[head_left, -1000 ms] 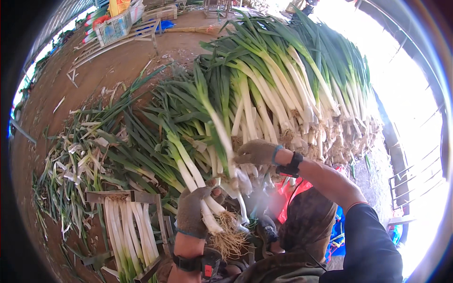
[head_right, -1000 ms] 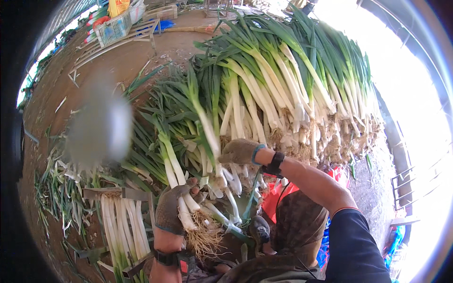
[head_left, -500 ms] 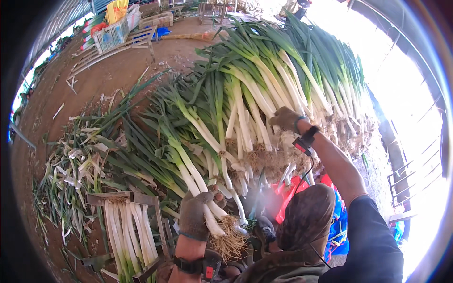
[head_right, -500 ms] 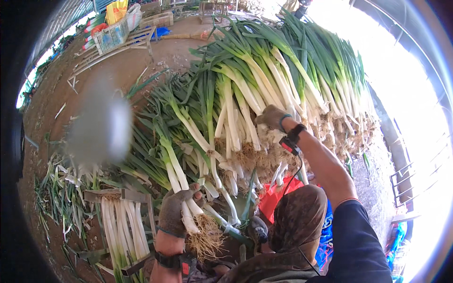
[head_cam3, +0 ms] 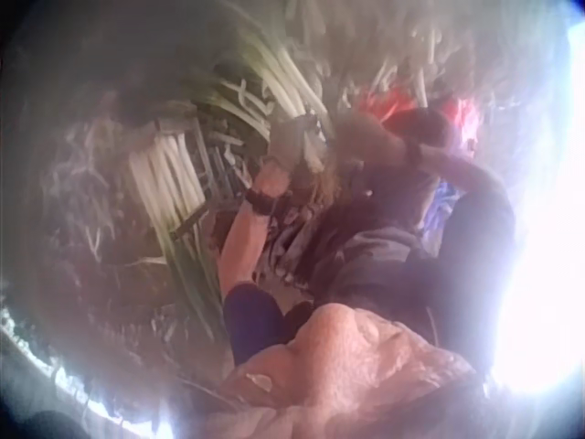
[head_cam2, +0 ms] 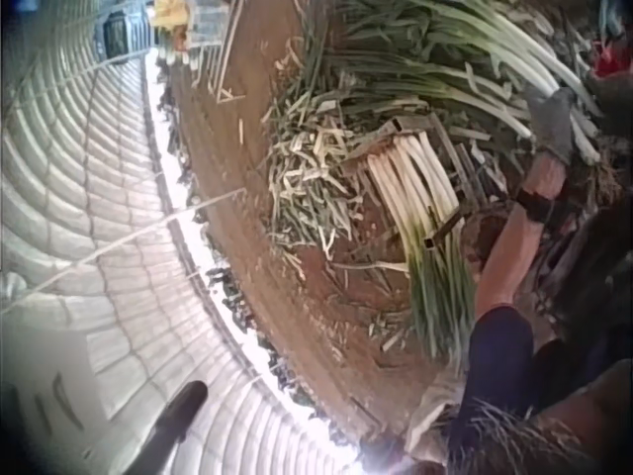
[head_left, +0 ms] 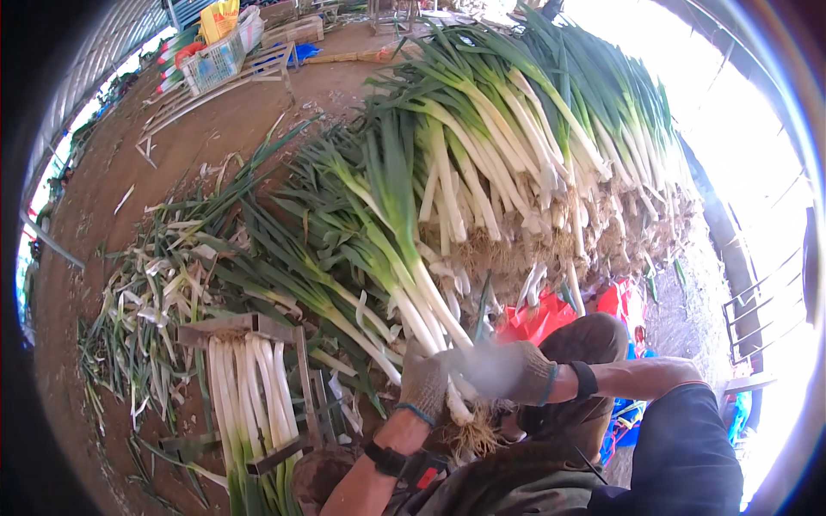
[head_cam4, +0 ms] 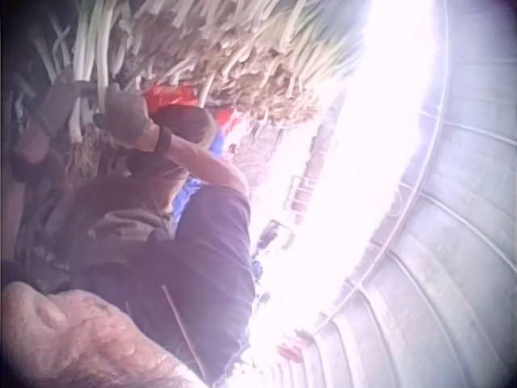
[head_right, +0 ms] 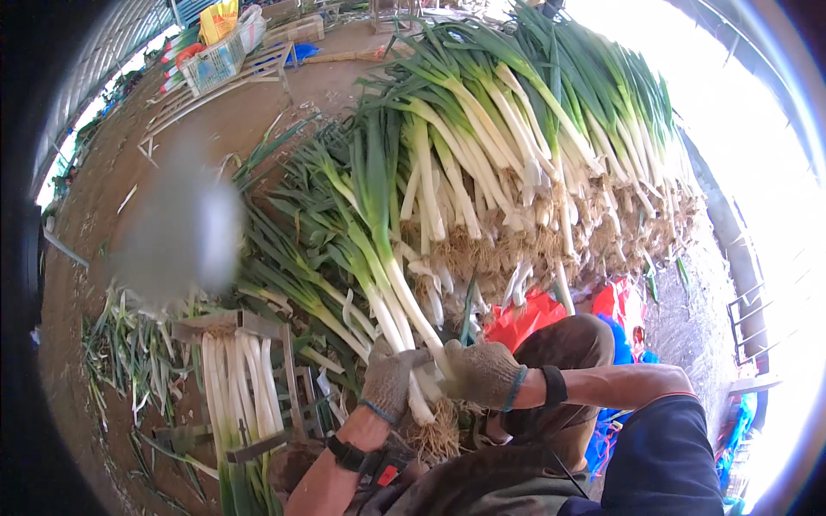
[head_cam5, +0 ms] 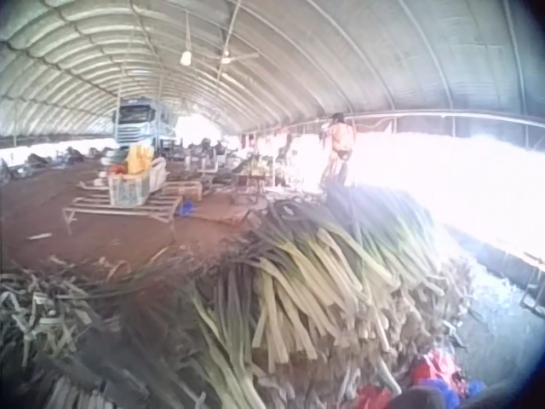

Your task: Cleaning and sorting leeks by peeling outer layers and arranging them into a metal alignment tray.

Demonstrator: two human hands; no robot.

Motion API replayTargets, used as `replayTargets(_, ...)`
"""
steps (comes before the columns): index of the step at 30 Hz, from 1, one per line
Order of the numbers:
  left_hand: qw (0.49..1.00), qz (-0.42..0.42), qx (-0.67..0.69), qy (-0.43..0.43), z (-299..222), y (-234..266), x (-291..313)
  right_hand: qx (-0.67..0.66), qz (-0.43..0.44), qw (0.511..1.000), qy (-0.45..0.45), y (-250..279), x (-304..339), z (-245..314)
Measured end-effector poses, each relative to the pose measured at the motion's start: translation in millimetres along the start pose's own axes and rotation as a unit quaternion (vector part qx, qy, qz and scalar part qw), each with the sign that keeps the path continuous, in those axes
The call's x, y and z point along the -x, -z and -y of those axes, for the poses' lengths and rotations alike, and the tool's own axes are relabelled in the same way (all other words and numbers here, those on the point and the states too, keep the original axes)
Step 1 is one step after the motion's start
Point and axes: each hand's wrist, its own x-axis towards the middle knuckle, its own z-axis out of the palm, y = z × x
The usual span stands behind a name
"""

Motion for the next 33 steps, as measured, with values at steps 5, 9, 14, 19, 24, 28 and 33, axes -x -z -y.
replayTargets(5,0.988,-0.027,0.141,0.050,7,-23,34,0.192,-0.047,0.960,0.196,27,20,54)
replayTargets(9,0.993,0.003,0.115,0.028,25,7,39,0.184,0.089,0.939,0.275,30,29,64)
replayTargets(14,0.998,0.008,0.053,-0.022,-4,38,106,0.028,-0.004,1.000,-0.014,77,29,84)
replayTargets(19,0.973,0.069,-0.211,-0.062,-17,36,227,0.138,-0.192,0.920,0.312,23,31,111)
replayTargets(24,0.991,-0.005,-0.121,0.058,-57,8,311,-0.038,-0.219,0.860,0.460,25,32,152)
replayTargets(28,0.968,-0.095,-0.193,-0.132,-103,38,366,-0.194,-0.190,0.874,0.404,96,39,218)
replayTargets(33,0.916,0.056,-0.153,-0.368,-122,7,329,-0.016,-0.394,0.819,0.417,205,63,227)
